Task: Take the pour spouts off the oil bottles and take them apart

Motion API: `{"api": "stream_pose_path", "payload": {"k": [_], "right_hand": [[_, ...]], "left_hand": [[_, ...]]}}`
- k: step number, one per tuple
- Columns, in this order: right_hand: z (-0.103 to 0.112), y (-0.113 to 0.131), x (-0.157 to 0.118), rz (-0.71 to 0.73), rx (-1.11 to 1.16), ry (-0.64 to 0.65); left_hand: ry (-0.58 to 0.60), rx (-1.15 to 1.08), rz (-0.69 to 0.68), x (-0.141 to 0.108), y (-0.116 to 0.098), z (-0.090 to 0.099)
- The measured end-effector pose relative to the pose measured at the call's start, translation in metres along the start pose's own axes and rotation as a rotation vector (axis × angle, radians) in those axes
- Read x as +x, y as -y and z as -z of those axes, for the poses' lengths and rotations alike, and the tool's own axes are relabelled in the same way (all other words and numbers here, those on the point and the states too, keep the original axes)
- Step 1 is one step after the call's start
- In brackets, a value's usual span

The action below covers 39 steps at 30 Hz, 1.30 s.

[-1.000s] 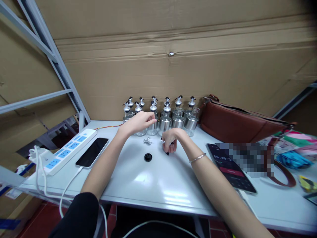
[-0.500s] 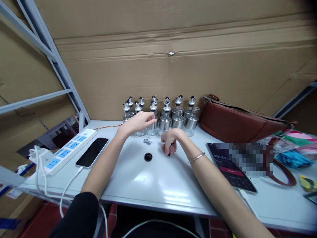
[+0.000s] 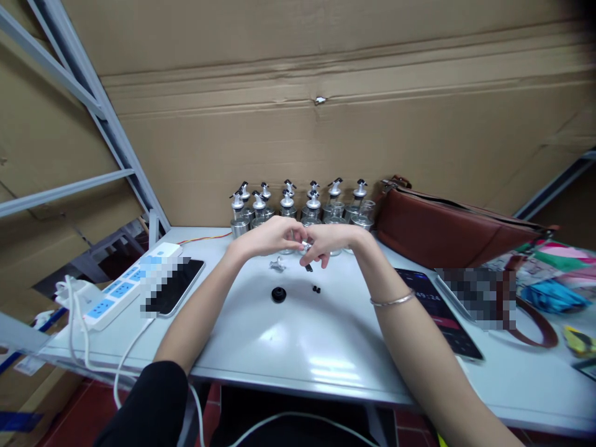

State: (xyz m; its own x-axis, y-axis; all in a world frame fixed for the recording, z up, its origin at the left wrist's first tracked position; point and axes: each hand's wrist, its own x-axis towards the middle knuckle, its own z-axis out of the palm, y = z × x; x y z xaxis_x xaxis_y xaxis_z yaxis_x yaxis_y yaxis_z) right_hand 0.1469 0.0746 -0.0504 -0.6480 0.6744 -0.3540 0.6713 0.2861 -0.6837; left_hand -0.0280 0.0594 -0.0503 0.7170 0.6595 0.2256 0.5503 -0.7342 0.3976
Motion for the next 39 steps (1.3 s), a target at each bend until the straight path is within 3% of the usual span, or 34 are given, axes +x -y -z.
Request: {"api": "stream_pose_path", "payload": {"k": [10,16,22,28,39], "right_hand": [[0.002,0.009,-0.008,0.114,0.043,-0.009],[0.003,0.008,-0.012,0.111,0.079,-0.091],[0.009,0.002,-0.015,0.171,0.141,-0.309],[0.012,0.005,-0.016,0.262,0.295,-0.555],[0.005,0.015,-0.005,0.439,0.22,-0.732]], "left_hand": [[-0.064,0.027,-0.09,0.001,0.001,0.0],[-0.091,0.011,-0.117,-0.001,0.0,0.002],[-0.203,0.041,-0.052,-0.003,0.003,0.009],[-0.243,-0.079,0.032,-0.008,0.001,0.015],[-0.321,0.098,0.018,-0.005,0.004,0.012]]}}
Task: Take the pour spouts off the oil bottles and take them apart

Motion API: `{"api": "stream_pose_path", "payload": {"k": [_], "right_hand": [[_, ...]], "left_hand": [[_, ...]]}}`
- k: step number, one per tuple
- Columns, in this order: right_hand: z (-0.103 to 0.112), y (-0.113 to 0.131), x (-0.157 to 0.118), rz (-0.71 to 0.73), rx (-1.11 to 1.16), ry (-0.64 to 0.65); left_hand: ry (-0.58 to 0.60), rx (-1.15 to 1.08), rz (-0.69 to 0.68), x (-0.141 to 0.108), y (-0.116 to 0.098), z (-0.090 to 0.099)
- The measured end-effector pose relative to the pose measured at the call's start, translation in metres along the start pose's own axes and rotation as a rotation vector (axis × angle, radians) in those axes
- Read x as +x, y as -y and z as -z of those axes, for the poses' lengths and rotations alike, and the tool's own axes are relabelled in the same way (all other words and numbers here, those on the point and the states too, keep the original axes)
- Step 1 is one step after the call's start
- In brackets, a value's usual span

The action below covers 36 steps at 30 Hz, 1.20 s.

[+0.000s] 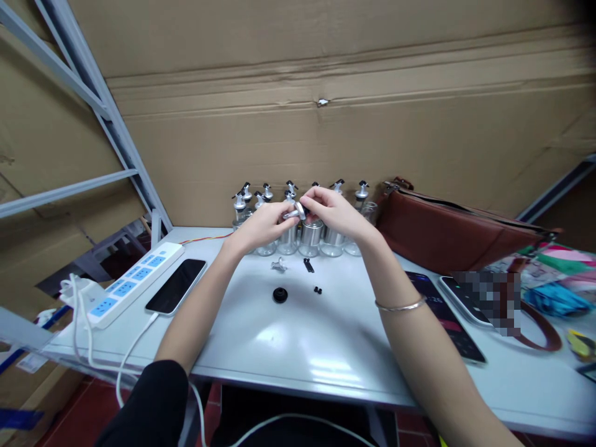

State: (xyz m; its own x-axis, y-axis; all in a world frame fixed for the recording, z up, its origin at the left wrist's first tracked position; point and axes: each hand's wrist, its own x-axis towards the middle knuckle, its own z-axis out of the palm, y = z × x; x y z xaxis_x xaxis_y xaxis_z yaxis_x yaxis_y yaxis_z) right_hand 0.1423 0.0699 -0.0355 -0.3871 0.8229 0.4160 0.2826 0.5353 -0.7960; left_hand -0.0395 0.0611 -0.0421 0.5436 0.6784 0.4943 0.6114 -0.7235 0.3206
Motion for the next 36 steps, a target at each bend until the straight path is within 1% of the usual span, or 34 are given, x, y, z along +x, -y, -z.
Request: {"api": "stream_pose_path", "payload": {"k": [3,6,9,11,16,21,26,29,33,36], "right_hand": [[-0.002,0.001,0.0,0.025,-0.04,-0.044],[-0.003,0.001,0.0,0.006,-0.131,-0.084],[-0.005,0.002,0.001,-0.014,-0.189,-0.11],[-0.007,0.003,0.001,0.0,-0.159,-0.139],[-0.015,0.004,0.004,0.062,-0.15,-0.306],[-0.023,0.006,0.004,0.109,-0.17,-0.377],[-0.026,0.013,0.002,0.148,-0.129,-0.403],[-0.027,0.014,0.001,0.138,-0.154,-0.395],[-0.027,0.013,0.0,0.154,-0.197,-0.368],[-0.028,0.013,-0.001,0.153,-0.23,-0.397]], "left_hand": [[-0.001,0.011,0.0,0.0,-0.003,0.001],[-0.004,0.034,0.001,0.0,-0.005,0.001],[-0.034,0.043,0.0,0.001,-0.004,0.0],[-0.068,0.032,-0.012,0.001,-0.002,0.0],[-0.224,-0.087,-0.042,0.003,-0.001,0.0],[-0.319,-0.118,-0.091,0.004,-0.002,-0.008],[-0.4,-0.13,-0.116,0.005,-0.005,-0.011],[-0.444,-0.086,-0.117,0.005,-0.006,-0.01],[-0.435,-0.034,-0.126,0.004,-0.009,-0.008],[-0.427,-0.031,-0.136,0.003,-0.011,-0.009]]}}
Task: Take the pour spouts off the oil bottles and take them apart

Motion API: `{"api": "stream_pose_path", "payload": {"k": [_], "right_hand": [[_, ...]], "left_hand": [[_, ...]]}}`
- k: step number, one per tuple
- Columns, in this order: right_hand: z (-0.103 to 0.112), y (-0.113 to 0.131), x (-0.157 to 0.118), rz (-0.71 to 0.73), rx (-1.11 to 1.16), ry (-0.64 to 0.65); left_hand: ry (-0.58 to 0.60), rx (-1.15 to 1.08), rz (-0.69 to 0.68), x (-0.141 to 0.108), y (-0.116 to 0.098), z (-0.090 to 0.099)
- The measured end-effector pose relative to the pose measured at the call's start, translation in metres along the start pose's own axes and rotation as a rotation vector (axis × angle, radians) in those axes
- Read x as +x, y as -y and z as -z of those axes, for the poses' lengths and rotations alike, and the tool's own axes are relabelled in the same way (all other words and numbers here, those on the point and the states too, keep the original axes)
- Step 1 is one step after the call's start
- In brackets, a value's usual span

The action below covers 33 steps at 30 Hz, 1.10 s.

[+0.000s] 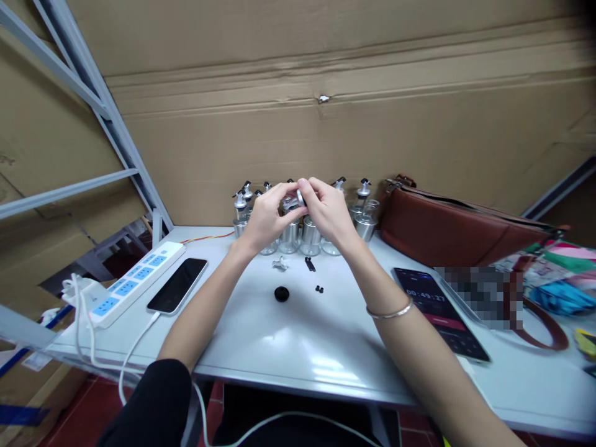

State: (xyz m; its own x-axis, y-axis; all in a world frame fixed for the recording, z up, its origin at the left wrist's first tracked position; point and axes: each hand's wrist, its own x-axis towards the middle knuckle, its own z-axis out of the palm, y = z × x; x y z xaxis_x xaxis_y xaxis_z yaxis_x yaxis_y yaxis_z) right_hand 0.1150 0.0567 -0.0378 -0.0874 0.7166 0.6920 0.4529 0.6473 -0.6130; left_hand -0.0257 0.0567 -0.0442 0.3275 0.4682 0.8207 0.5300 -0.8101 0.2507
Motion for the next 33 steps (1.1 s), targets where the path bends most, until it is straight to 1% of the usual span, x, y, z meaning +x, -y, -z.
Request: {"api": "stream_pose_path", "payload": {"k": [4,7,11,14,17,19,23,25,29,33], "right_hand": [[0.001,0.003,-0.001,-0.004,-0.034,-0.08],[0.002,0.003,0.001,-0.029,-0.067,-0.064],[0.003,0.0,0.002,-0.046,-0.105,-0.042],[0.004,0.001,0.001,-0.045,-0.145,-0.029],[0.005,0.004,0.0,-0.039,-0.216,-0.016],[0.005,0.006,-0.001,-0.05,-0.277,-0.021],[0.004,0.009,-0.004,-0.081,-0.39,-0.031],[0.002,0.01,-0.005,-0.08,-0.415,-0.028],[-0.001,0.011,-0.006,-0.1,-0.406,-0.029],[-0.002,0.012,-0.005,-0.095,-0.376,-0.033]], "left_hand": [[-0.012,-0.046,-0.005,-0.001,-0.001,-0.003],[-0.004,-0.038,-0.005,-0.002,-0.001,-0.006],[0.051,0.161,0.017,-0.004,-0.004,-0.011],[0.049,0.329,0.029,-0.005,-0.007,-0.013],[0.054,0.416,0.05,-0.005,-0.012,-0.014],[0.086,0.422,0.107,-0.005,-0.017,-0.014],[0.183,0.374,0.292,-0.006,-0.027,-0.017],[0.217,0.332,0.357,-0.007,-0.029,-0.019],[0.241,0.237,0.416,-0.008,-0.028,-0.022],[0.195,0.27,0.428,-0.008,-0.029,-0.022]]}}
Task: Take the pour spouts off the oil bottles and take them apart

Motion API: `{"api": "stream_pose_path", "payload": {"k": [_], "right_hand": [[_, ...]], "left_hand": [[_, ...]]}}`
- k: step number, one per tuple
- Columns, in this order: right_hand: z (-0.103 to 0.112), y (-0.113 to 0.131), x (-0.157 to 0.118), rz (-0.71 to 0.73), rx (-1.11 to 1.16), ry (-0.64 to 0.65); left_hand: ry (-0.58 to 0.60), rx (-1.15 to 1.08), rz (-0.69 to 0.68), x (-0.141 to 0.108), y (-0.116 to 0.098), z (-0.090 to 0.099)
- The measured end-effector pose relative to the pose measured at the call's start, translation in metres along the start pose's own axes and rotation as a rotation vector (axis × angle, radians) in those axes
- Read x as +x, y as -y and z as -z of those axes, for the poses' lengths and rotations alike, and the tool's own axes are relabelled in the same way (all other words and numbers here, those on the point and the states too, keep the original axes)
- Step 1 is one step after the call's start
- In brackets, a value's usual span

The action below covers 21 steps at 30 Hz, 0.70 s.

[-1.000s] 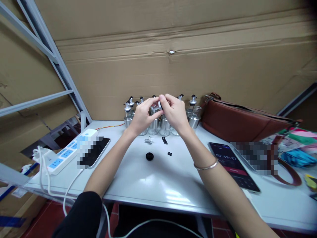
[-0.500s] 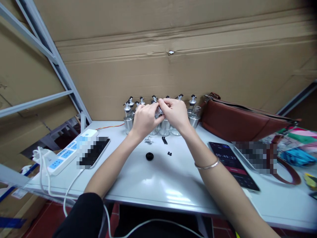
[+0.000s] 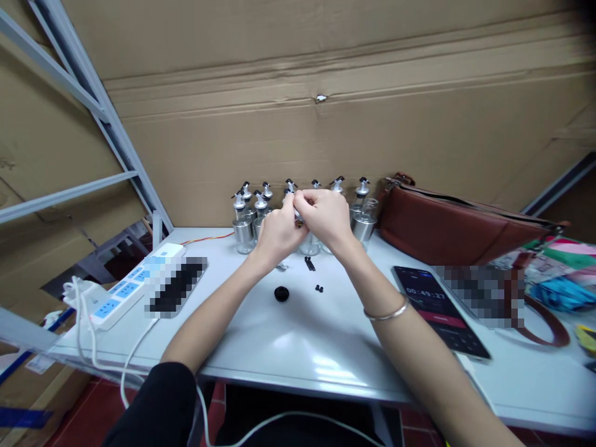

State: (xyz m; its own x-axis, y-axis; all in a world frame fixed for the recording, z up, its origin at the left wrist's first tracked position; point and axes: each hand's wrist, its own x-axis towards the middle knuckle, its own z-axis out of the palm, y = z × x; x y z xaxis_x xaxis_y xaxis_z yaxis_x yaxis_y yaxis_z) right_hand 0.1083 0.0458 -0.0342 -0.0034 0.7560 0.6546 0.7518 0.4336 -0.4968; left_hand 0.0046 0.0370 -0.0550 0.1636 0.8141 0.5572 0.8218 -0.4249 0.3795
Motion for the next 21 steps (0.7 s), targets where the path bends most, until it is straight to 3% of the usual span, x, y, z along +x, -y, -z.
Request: {"api": "stream_pose_path", "payload": {"k": [21], "right_hand": [[-0.003,0.002,-0.002,0.077,-0.023,0.021]], "left_hand": [[-0.04,-0.174,-0.05,0.006,0.01,0.003]]}}
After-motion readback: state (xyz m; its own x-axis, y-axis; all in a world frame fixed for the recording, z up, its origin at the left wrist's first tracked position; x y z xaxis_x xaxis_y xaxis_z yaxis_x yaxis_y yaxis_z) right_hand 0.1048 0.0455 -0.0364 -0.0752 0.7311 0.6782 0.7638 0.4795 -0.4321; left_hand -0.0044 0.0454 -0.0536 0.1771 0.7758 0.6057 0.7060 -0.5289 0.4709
